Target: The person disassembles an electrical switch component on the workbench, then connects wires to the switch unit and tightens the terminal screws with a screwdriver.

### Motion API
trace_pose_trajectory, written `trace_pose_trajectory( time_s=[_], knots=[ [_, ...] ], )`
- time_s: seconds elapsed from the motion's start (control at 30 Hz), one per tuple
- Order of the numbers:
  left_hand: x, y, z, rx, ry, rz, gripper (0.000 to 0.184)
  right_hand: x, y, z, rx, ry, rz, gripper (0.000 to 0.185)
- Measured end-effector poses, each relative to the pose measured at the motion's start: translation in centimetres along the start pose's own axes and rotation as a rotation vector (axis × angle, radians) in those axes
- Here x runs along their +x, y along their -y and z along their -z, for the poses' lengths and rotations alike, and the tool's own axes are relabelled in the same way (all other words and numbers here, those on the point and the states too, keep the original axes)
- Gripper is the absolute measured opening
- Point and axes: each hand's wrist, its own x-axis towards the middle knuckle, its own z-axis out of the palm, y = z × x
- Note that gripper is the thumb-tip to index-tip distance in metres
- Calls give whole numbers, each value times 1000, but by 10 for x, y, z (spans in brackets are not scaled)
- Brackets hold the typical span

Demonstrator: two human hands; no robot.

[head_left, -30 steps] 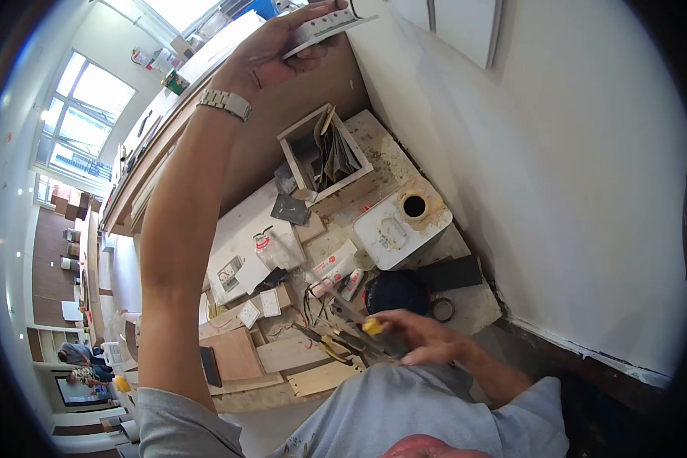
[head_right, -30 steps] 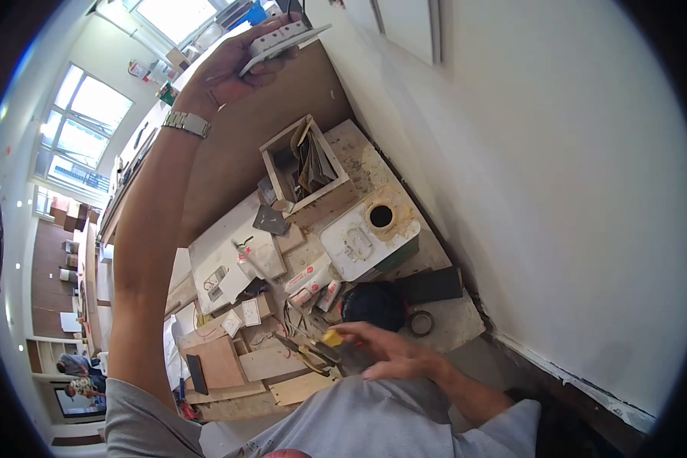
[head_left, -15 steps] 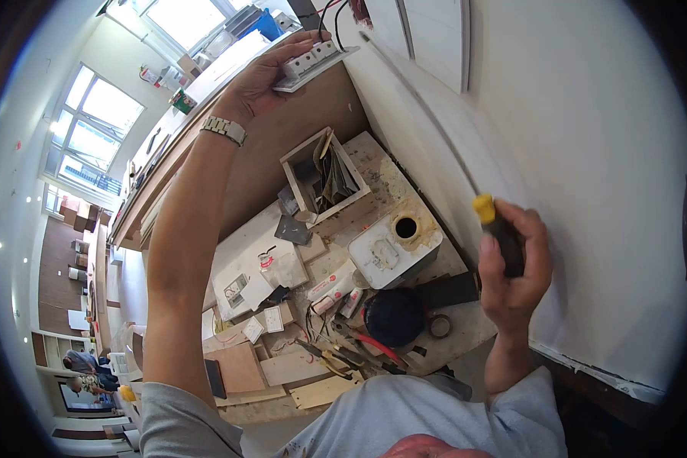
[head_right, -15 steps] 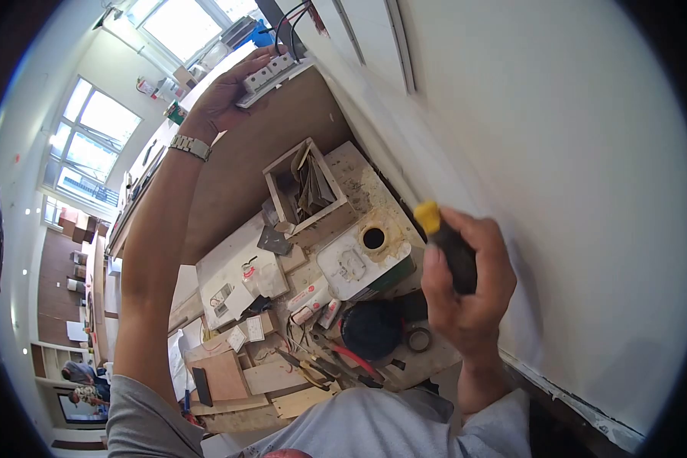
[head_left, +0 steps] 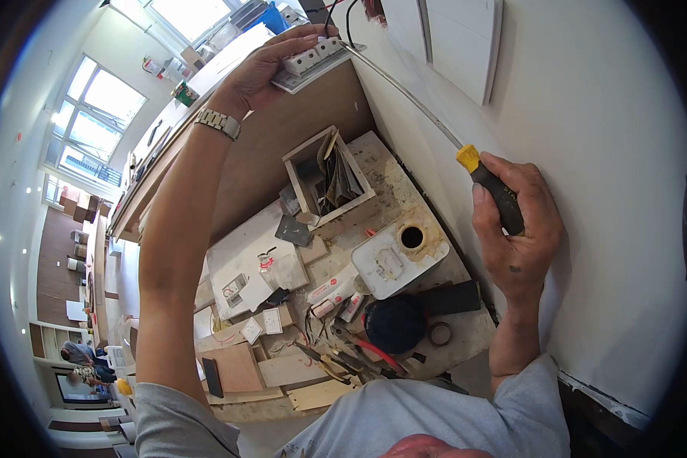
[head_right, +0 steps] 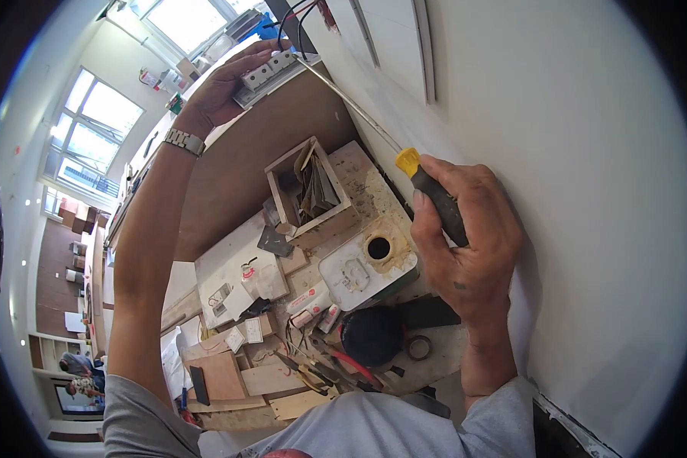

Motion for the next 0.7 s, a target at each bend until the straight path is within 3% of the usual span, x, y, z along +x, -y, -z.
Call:
trace_pose_trajectory(
  time_s=[0.5, 0.57, 0.7],
  knots=[
    [-1, -2, -2, 37, -5, -14, 41, 0, 0, -2, 15, 28, -48, 29],
    [-2, -2, -4, 43, -3, -17, 42, -3, 4, 0, 102, 21, -241, 28],
    [-3, -3, -5, 30, 9, -29, 42, -1, 10, 1, 139, 20, -363, 27]
  ],
)
